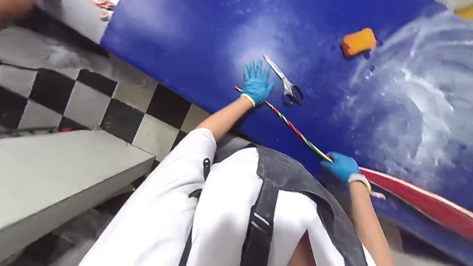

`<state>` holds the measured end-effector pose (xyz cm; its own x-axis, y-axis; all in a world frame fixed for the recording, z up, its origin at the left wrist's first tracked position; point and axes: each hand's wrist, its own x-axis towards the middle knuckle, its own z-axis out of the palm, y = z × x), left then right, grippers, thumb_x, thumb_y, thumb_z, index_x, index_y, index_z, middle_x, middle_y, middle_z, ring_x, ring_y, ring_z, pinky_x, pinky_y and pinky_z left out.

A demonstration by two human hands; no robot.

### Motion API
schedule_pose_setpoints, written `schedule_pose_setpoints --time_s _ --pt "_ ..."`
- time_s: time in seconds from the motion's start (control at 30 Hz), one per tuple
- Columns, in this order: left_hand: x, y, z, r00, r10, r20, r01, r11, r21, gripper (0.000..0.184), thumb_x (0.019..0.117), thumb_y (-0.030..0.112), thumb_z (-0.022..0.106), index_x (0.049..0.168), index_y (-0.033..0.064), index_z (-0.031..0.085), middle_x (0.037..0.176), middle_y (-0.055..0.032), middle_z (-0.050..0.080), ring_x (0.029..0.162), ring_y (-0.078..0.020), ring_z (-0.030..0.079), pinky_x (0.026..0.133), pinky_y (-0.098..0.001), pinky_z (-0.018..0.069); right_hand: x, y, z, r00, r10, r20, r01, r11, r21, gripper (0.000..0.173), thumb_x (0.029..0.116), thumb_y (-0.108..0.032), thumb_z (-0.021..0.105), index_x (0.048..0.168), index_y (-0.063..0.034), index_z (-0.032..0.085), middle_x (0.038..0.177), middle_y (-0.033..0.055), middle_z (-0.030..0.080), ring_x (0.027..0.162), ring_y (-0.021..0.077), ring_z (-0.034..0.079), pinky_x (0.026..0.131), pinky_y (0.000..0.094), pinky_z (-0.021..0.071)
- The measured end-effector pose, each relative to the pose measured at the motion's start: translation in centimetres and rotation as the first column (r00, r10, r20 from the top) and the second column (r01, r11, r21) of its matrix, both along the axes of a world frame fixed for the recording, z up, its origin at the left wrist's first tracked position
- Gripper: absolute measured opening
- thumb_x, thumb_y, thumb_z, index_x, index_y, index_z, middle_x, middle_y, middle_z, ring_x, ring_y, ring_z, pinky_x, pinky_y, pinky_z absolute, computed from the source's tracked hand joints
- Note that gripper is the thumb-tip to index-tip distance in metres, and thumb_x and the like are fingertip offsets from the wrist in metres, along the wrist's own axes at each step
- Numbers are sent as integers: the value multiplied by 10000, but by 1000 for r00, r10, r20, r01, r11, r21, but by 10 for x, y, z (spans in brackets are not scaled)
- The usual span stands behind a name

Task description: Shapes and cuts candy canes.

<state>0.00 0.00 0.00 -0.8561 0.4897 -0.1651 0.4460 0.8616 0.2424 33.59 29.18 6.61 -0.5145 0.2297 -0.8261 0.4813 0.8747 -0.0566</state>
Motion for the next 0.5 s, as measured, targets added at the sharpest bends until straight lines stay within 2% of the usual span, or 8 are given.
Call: schedule_pose_setpoints --time_s 0.1,0.17,0.2,0.27,0.33,0.37,0.43,0.5 --pt "-32 26 3 994 48 -94 -42 997 62 785 1037 620 261 1646 124 234 1691 -260 170 1576 -458 100 1233 -711 25 -3 3 2 1000 -14 3 14 1000 -17 372 898 -463 719 1000 -106 714 951 175 718 949 390 676 852 661 482" --pt "-14 50 21 990 -84 -114 101 983 155 757 1050 592 315 1602 74 338 1661 -239 284 1559 -428 211 1254 -644 116 -5 6 1 999 -39 0 39 999 -36 353 896 -446 728 1005 -110 719 962 167 719 957 377 674 866 649 480" --pt "14 66 30 968 -233 -90 247 945 214 713 1045 574 382 1549 73 434 1612 -208 396 1523 -389 318 1247 -596 212 -5 7 0 998 -56 -1 56 997 -55 343 894 -429 737 1024 -112 721 980 168 721 971 374 675 879 649 480" --pt "92 102 42 772 -634 -55 621 731 283 618 1000 564 524 1429 121 577 1414 -158 611 1358 -343 534 1141 -558 407 1 11 -1 995 -104 -5 102 987 -124 339 890 -391 764 1101 -128 727 1035 166 725 1012 365 676 909 645 488" --pt "176 138 44 531 -847 25 802 512 308 584 967 522 622 1398 130 584 1180 -160 706 1142 -368 657 973 -587 519 8 21 -2 990 -139 -29 131 973 -190 368 881 -342 783 1173 -129 716 1094 168 722 1055 361 674 938 643 497" --pt "211 151 43 476 -869 137 808 494 323 578 988 415 634 1454 91 524 1154 -198 704 1118 -405 662 954 -602 524 13 25 -1 987 -153 -47 141 970 -198 375 881 -310 788 1190 -111 714 1124 181 717 1083 372 670 957 647 495" --pt "243 165 43 478 -802 358 731 589 344 529 1019 293 611 1471 48 484 1169 -238 687 1128 -433 656 949 -605 528 20 28 4 991 -120 -64 114 989 -92 362 875 -253 770 1202 -107 715 1186 179 710 1145 380 656 990 655 478" --pt "234 164 46 451 -739 500 663 653 367 369 1054 323 544 1306 59 596 1149 -201 708 1113 -403 680 916 -618 548 21 24 7 996 -74 -38 77 994 77 379 856 -195 745 1230 -139 714 1234 167 704 1184 394 639 1001 670 453"
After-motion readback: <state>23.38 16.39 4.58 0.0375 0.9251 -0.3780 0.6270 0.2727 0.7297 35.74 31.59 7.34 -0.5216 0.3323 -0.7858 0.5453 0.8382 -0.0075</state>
